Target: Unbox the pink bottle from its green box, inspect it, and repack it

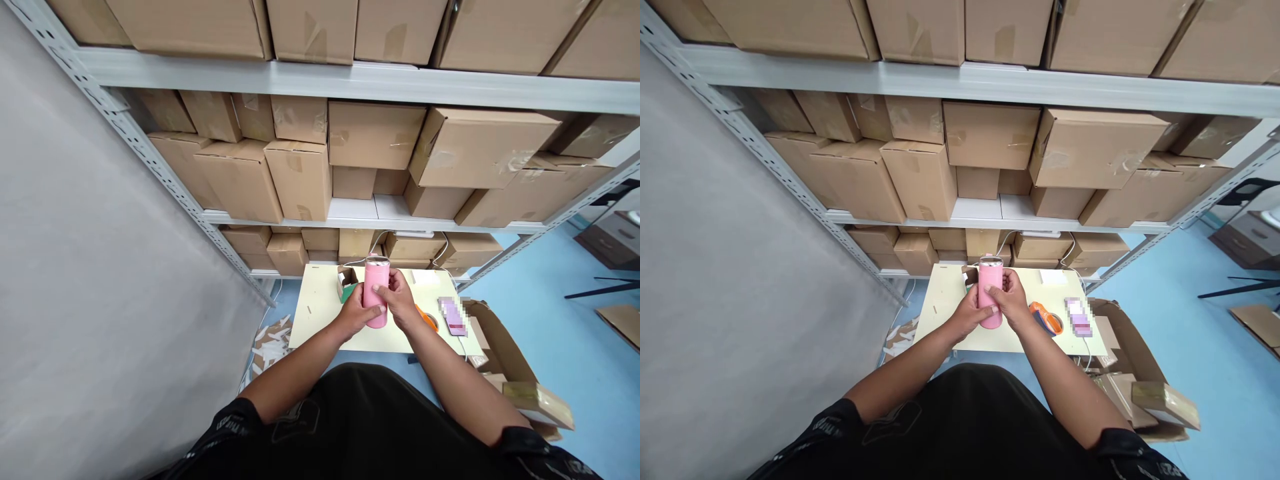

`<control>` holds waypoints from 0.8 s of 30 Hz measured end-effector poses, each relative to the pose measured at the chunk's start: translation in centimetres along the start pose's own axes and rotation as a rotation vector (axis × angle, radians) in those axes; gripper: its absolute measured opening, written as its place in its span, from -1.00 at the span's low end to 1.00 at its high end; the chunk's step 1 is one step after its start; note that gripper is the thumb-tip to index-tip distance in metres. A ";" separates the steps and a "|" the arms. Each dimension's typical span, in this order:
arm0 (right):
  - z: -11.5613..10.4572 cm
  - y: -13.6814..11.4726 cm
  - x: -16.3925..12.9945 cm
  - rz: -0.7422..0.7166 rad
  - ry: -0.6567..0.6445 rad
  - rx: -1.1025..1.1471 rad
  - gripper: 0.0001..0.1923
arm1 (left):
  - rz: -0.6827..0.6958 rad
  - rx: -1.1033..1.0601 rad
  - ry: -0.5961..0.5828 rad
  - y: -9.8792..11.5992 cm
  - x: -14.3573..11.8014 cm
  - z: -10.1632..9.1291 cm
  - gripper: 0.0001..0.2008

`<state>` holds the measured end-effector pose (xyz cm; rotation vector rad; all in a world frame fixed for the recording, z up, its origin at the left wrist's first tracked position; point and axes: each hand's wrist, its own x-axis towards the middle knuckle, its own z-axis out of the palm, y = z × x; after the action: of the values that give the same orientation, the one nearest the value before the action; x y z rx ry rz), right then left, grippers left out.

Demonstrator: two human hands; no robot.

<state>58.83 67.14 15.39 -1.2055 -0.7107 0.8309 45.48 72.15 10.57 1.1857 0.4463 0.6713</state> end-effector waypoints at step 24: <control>-3.8 3.9 0.7 0.080 0.505 -0.782 -0.57 | -0.039 1.084 0.060 -0.9 5.4 -14.0 -0.58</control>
<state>61.72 66.41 10.79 -2.0609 -0.5766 0.2622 40.68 85.37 5.29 2.1640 0.9390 0.4102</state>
